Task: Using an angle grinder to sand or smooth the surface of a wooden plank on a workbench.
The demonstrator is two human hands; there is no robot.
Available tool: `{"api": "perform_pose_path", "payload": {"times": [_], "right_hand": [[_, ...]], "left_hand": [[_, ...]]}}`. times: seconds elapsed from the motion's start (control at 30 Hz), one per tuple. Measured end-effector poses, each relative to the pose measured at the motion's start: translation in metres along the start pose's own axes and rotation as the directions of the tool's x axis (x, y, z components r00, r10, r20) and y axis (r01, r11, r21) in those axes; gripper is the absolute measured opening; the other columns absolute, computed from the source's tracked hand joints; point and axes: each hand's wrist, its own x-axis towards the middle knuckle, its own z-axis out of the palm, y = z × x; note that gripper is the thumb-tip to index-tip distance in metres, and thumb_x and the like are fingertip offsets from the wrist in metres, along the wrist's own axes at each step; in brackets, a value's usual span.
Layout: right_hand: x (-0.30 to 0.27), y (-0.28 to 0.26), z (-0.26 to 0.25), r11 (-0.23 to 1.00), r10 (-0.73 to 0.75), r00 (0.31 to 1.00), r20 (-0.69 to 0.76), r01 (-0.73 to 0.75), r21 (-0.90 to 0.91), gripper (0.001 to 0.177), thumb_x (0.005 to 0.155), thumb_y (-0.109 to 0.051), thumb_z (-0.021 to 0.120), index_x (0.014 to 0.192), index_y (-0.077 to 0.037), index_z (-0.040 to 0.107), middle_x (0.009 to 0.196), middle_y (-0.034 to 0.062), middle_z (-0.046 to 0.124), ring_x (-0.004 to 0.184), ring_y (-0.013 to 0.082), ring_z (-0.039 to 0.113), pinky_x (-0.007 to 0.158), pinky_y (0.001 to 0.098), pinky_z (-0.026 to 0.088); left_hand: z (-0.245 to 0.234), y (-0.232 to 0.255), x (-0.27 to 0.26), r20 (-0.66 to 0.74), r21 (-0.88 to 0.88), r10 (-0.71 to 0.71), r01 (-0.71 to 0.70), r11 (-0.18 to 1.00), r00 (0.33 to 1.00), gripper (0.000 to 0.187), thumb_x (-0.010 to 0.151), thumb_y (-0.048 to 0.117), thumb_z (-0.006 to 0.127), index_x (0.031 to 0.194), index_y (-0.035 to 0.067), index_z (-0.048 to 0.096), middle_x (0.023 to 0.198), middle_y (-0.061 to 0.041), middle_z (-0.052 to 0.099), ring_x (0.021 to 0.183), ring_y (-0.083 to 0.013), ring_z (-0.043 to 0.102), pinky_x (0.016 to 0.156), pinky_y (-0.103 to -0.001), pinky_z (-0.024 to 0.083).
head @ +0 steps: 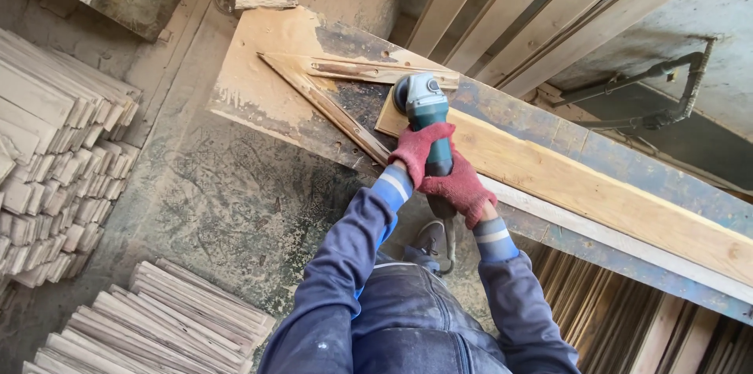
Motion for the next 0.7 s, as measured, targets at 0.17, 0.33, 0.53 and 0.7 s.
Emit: {"api": "perform_pose_path", "payload": {"times": [0.17, 0.33, 0.53, 0.7], "right_hand": [[-0.035, 0.001, 0.003, 0.998, 0.057, 0.997, 0.055, -0.058, 0.023, 0.075, 0.048, -0.028, 0.099, 0.116, -0.018, 0.068, 0.095, 0.0078, 0.073, 0.098, 0.0265, 0.07, 0.089, 0.0405, 0.054], [-0.032, 0.008, 0.011, 0.997, 0.004, 0.993, 0.121, 0.005, -0.079, 0.088, 0.048, -0.033, 0.099, 0.127, -0.013, 0.065, 0.111, 0.0184, 0.073, 0.116, 0.0374, 0.066, 0.101, 0.0488, 0.051], [-0.034, -0.004, 0.0, 0.998, 0.032, 0.999, 0.03, -0.03, -0.056, 0.074, 0.052, -0.03, 0.095, 0.12, -0.021, 0.066, 0.098, 0.0079, 0.073, 0.099, 0.0269, 0.07, 0.091, 0.0403, 0.054], [-0.04, 0.019, 0.005, 0.999, 0.053, 0.996, 0.071, -0.052, -0.015, 0.077, 0.047, -0.029, 0.096, 0.118, -0.02, 0.068, 0.097, 0.009, 0.072, 0.098, 0.0261, 0.07, 0.086, 0.04, 0.055]], "left_hand": [[0.003, 0.002, -0.077, -0.158, 0.044, 0.006, 0.001, 0.999, 0.987, 0.067, 0.052, 0.029, 0.099, 0.111, 0.009, 0.074, 0.086, -0.012, 0.073, 0.088, -0.023, 0.074, 0.09, -0.049, 0.055], [-0.007, 0.003, -0.092, -0.236, -0.03, 0.026, -0.034, 0.999, 0.971, 0.062, 0.053, 0.022, 0.097, 0.108, 0.008, 0.075, 0.083, -0.009, 0.072, 0.091, -0.0192, 0.074, 0.089, -0.037, 0.054], [-0.006, -0.019, -0.037, -0.106, -0.044, 0.025, -0.03, 0.999, 0.994, 0.058, 0.051, 0.018, 0.099, 0.101, 0.005, 0.074, 0.075, -0.013, 0.069, 0.076, -0.0255, 0.072, 0.07, -0.048, 0.058], [-0.008, -0.013, -0.077, -0.196, -0.07, -0.027, 0.013, 0.997, 0.98, 0.053, 0.055, 0.013, 0.094, 0.102, 0.003, 0.073, 0.074, -0.011, 0.068, 0.072, -0.0247, 0.072, 0.067, -0.047, 0.058]]}}
